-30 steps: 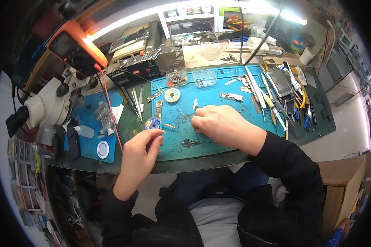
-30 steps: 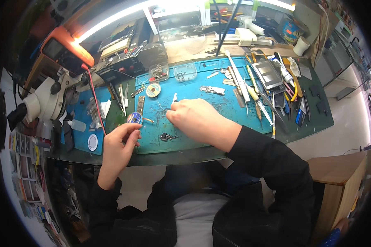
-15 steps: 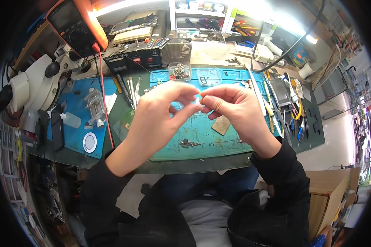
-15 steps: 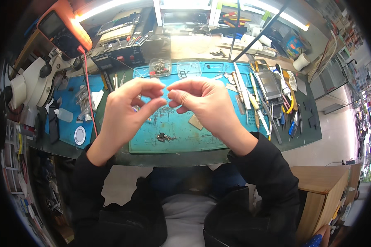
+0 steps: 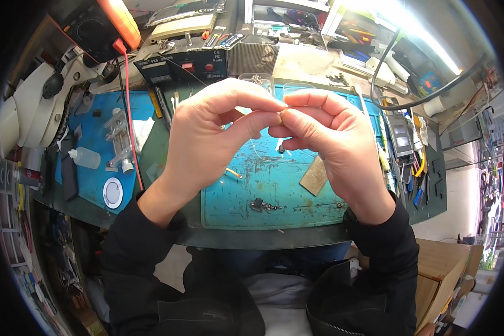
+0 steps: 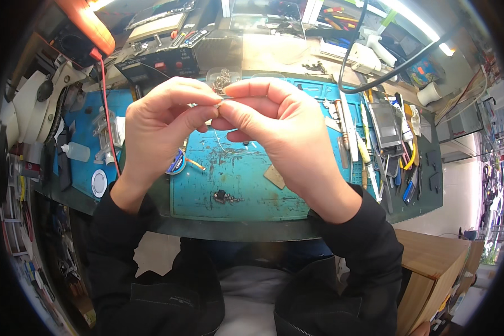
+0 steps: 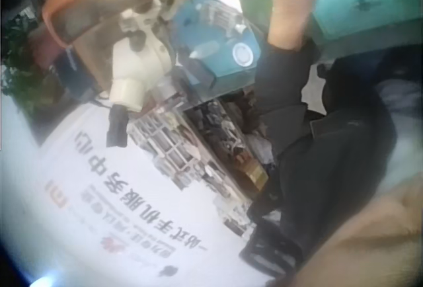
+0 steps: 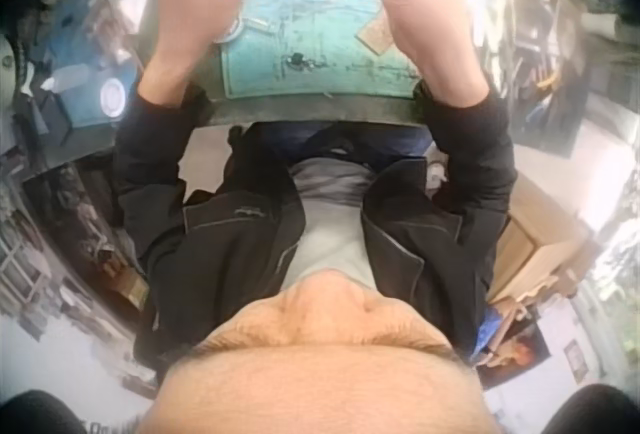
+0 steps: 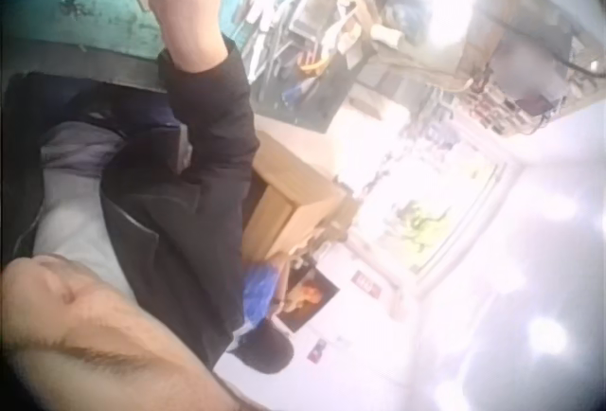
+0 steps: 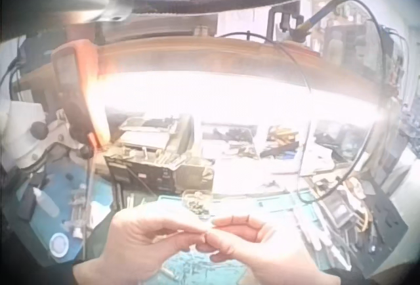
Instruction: The person uses a soldering iron and solder wire to attach components to a small electronic module. They repeatedly heat joints, apply solder, and inspect the connections while handling the module with both hands.
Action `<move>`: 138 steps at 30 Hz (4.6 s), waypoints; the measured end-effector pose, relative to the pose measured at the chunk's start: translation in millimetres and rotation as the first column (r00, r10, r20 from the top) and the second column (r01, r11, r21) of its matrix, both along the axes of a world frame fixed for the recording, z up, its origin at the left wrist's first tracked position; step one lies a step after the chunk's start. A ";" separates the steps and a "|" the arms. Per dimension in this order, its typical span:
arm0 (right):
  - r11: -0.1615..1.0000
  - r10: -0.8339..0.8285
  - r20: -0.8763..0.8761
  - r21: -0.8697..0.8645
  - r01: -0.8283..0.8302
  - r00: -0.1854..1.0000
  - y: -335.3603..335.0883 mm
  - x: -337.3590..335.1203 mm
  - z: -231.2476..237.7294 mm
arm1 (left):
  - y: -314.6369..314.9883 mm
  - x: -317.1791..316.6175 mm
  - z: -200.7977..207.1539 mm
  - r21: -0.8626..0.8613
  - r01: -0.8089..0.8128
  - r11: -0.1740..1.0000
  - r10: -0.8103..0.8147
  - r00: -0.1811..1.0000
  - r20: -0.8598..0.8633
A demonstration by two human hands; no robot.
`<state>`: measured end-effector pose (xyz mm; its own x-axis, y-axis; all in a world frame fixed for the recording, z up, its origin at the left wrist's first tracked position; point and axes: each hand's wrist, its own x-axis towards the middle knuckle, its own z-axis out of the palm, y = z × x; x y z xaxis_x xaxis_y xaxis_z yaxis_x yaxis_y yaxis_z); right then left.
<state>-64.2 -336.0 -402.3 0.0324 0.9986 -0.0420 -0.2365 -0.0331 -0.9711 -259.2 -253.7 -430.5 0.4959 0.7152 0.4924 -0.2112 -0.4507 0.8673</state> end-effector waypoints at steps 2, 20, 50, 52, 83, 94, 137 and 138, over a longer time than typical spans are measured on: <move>0.997 -0.010 0.218 0.076 -0.007 0.976 1.2 -1.0 -6.6 | 4.7 -5.6 0.5 0.036 -0.088 0.995 0.090 0.995 -0.047; 0.871 0.256 0.817 0.038 -0.490 0.518 -17.6 -7.4 -17.8 | 16.6 -16.3 -5.5 -0.513 0.064 0.856 -0.040 0.998 0.058; 0.998 -0.060 0.163 -0.013 0.063 0.985 -15.4 14.3 -38.2 | -23.2 0.9 -20.8 -0.694 0.121 0.710 -0.024 0.989 0.148; 0.998 -0.057 0.124 -0.012 0.058 0.991 -16.1 12.9 -40.1 | -22.0 1.1 -20.5 -0.707 0.125 0.697 -0.028 0.989 0.147; 0.989 -0.133 0.199 0.094 0.116 0.971 -22.9 5.4 -40.2 | -19.5 1.7 -16.8 -0.736 0.094 0.671 -0.031 0.995 0.098; 0.982 -0.150 0.251 0.147 0.116 0.956 -22.9 5.5 -47.5 | -22.0 0.9 -20.6 -0.696 0.147 0.703 -0.067 0.988 0.141; 0.972 -0.146 0.261 0.218 0.089 0.954 -29.3 3.4 -43.1 | -33.1 -0.2 -14.1 -0.507 0.126 0.853 -0.062 0.988 0.142; 0.976 -0.130 0.256 0.201 0.079 0.958 -29.7 3.2 -41.7 | -33.9 -0.4 -13.1 -0.486 0.109 0.867 -0.053 0.990 0.127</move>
<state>-61.0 -365.7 -444.1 0.1217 0.9780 0.1694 0.0391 0.1658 -0.9854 -259.6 -287.6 -443.6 0.5278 0.8376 0.1407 -0.3313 0.0505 0.9422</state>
